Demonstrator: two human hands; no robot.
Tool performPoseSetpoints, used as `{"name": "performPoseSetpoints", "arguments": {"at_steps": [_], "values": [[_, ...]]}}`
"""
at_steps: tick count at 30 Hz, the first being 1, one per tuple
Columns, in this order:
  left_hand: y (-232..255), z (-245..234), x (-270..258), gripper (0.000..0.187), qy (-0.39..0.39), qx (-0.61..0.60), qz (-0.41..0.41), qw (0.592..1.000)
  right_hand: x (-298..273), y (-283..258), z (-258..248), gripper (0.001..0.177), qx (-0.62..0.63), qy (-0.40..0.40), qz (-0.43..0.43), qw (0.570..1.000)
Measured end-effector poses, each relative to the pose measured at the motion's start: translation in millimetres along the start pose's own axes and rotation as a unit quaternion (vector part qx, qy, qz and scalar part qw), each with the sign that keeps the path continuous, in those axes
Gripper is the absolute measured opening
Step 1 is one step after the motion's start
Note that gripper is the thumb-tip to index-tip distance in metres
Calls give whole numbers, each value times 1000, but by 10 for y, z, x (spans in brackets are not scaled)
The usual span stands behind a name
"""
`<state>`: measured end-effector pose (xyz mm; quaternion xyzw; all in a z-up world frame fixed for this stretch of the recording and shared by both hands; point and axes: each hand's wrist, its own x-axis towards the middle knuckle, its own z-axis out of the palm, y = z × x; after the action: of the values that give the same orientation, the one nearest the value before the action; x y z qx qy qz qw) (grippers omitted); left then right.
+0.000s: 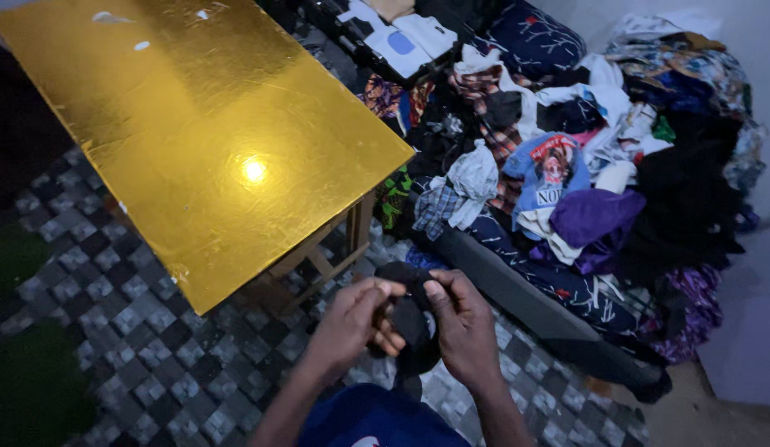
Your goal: The person picks up a white shirt and a pair of black trousers from a pile of clothes, folds them one at a time on a flat surface, and places them into an open suitcase.
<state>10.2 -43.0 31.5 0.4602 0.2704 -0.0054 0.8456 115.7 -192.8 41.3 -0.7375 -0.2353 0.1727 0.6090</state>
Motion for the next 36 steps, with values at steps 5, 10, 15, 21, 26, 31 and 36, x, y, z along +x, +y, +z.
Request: {"name": "performPoseSetpoints", "arguments": {"at_steps": [5, 10, 15, 21, 26, 31, 36], "values": [[-68, -21, 97, 22, 38, 265, 308, 913, 99, -76, -151, 17, -53, -35, -59, 996], [-61, 86, 159, 23, 8, 186, 114, 976, 179, -128, -210, 16, -28, -56, -75, 995], [-197, 170, 199, 24, 56, 185, 105, 975, 173, -116, -224, 16, -85, 0, -48, 995], [-465, 40, 495, 23, 71, 67, 57, 994, 125, 28, -318, 18, -15, 49, -46, 998], [-479, 64, 367, 42, 88, 84, -22, 992, 150, 83, -379, 24, 183, 113, 60, 975], [-684, 60, 289, 81, 5, 197, -55, 979, 126, 52, -412, 27, 332, 108, 0, 937], [-1172, -25, 572, 67, 83, 506, 232, 827, 115, 60, -474, 49, 384, 98, -14, 918]]}}
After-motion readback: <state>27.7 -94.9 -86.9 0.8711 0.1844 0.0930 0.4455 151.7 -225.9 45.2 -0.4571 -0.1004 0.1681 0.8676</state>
